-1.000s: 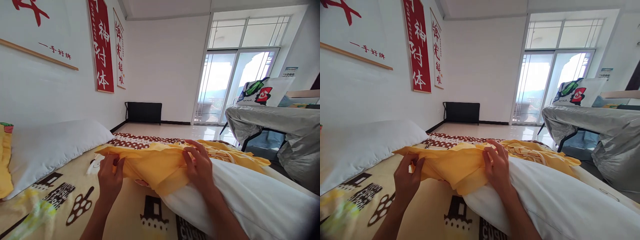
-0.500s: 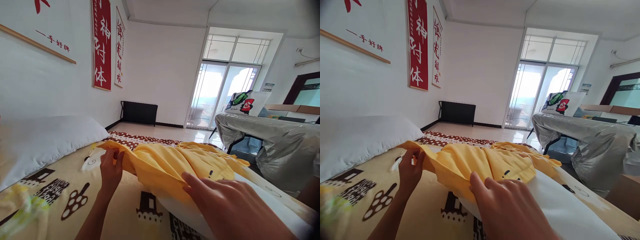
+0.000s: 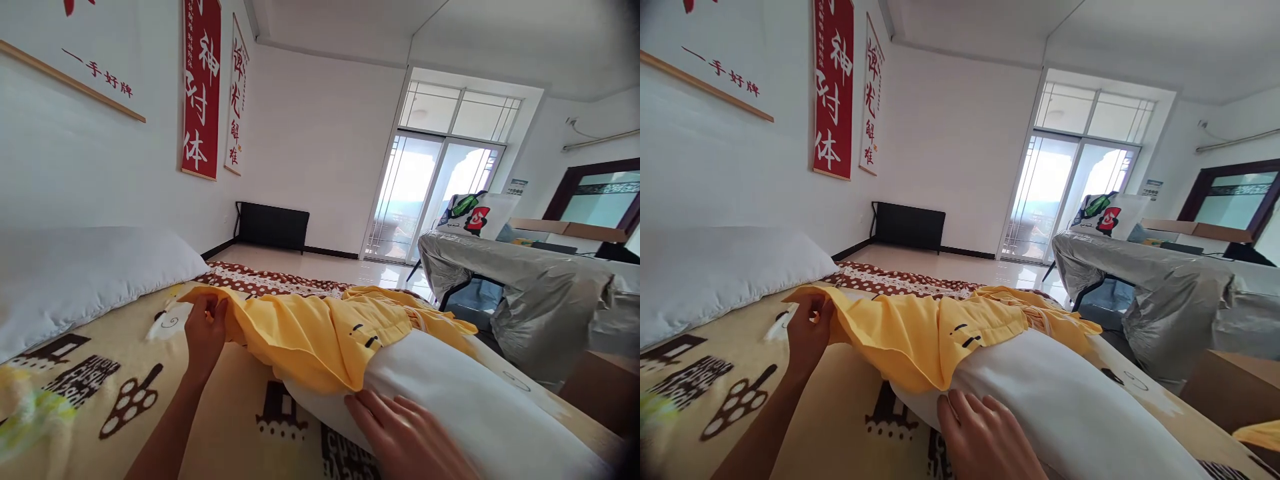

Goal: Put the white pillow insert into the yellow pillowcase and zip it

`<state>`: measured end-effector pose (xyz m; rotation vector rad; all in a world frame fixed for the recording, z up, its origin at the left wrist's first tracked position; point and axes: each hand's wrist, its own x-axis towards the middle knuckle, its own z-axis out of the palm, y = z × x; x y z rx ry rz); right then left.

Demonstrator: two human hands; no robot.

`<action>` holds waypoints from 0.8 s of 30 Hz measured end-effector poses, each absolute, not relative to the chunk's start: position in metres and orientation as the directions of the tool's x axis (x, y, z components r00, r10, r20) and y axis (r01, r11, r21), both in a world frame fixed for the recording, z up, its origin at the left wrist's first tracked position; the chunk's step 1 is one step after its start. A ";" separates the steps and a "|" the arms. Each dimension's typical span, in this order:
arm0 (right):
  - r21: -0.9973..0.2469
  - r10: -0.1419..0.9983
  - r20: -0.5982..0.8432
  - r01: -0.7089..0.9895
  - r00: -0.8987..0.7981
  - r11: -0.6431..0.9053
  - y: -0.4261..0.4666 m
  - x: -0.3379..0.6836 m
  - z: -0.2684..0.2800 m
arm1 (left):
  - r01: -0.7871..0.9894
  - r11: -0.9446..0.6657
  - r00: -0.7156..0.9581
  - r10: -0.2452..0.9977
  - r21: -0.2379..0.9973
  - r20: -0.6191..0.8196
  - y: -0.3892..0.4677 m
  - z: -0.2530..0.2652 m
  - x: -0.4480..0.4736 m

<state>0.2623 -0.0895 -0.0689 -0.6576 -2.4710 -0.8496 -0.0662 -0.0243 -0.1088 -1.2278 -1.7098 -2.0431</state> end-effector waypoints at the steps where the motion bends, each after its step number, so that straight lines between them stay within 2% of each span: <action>1: 0.414 0.320 0.580 0.609 -0.750 0.677 -0.082 0.256 -0.076 | 0.621 -0.307 -0.636 0.341 0.721 0.693 -0.025 -0.108 -0.066; 5: 0.285 0.360 0.737 0.746 -0.572 0.602 -0.050 0.231 -0.097 | 0.581 -0.322 -0.660 0.352 0.748 0.664 -0.026 -0.106 -0.064; 8: 0.190 0.444 0.751 0.805 -0.488 0.562 -0.038 0.211 -0.105 | 0.565 -0.341 -0.665 0.351 0.751 0.659 -0.027 -0.105 -0.063; 11: 0.001 0.504 0.736 0.746 -0.451 0.665 -0.034 0.191 -0.110 | 0.545 -0.352 -0.673 0.356 0.761 0.648 -0.029 -0.104 -0.063; 13: -0.194 0.534 0.741 0.632 -0.406 0.750 -0.033 0.183 -0.111 | 0.539 -0.345 -0.680 0.359 0.768 0.639 -0.029 -0.104 -0.064; 15: -0.412 0.595 0.736 0.483 -0.323 0.772 -0.033 0.181 -0.113 | 0.542 -0.337 -0.681 0.360 0.770 0.637 -0.029 -0.104 -0.064; 17: -0.622 0.688 0.677 0.298 -0.261 0.724 -0.034 0.181 -0.116 | 0.543 -0.339 -0.680 0.360 0.769 0.639 -0.028 -0.104 -0.065; 19: -0.774 0.767 0.583 0.104 -0.266 0.625 -0.033 0.183 -0.117 | 0.545 -0.348 -0.675 0.358 0.763 0.645 -0.027 -0.104 -0.064; 21: -0.844 0.804 0.529 -0.071 -0.272 0.532 -0.031 0.184 -0.113 | 0.557 -0.346 -0.673 0.346 0.755 0.654 -0.027 -0.103 -0.064; 24: -0.854 0.821 0.511 -0.263 -0.256 0.449 -0.025 0.186 -0.101 | 0.572 -0.344 -0.670 0.327 0.744 0.666 -0.026 -0.104 -0.065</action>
